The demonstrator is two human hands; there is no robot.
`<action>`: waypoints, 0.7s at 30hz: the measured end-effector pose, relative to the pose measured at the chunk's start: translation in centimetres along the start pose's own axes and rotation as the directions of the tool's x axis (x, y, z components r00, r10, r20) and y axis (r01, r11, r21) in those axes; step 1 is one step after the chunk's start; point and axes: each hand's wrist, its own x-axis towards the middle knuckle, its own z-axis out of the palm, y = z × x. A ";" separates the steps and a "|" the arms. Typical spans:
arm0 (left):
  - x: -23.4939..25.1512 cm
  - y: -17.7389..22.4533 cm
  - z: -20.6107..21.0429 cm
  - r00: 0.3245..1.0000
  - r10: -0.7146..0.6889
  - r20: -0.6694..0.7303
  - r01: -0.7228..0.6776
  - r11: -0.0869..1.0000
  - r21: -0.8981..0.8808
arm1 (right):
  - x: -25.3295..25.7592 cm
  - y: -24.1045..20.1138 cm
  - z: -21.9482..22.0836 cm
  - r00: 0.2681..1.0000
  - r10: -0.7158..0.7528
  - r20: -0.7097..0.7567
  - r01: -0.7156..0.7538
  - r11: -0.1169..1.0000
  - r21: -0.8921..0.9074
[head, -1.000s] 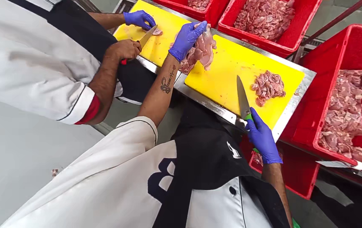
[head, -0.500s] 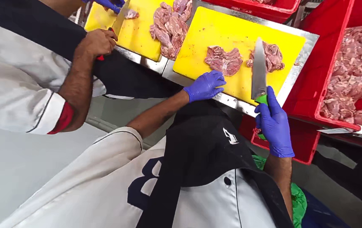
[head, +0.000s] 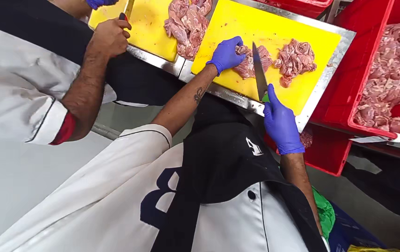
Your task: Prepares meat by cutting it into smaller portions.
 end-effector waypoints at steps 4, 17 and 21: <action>-0.4 0.0 -0.1 1.000 -0.001 -0.010 0.001 1.000 -0.004 | 3.1 -2.3 0.4 0.995 0.032 0.098 -0.017 0.989 -0.150; 1.6 -1.0 -1.8 0.996 -0.028 -0.082 0.030 0.999 0.016 | -3.8 0.1 1.8 0.975 0.117 0.188 -0.077 0.975 -0.207; 4.2 -2.1 -4.4 0.973 -0.127 -0.192 0.161 0.972 0.170 | -8.8 1.8 -0.5 0.970 0.105 0.219 -0.072 0.985 -0.157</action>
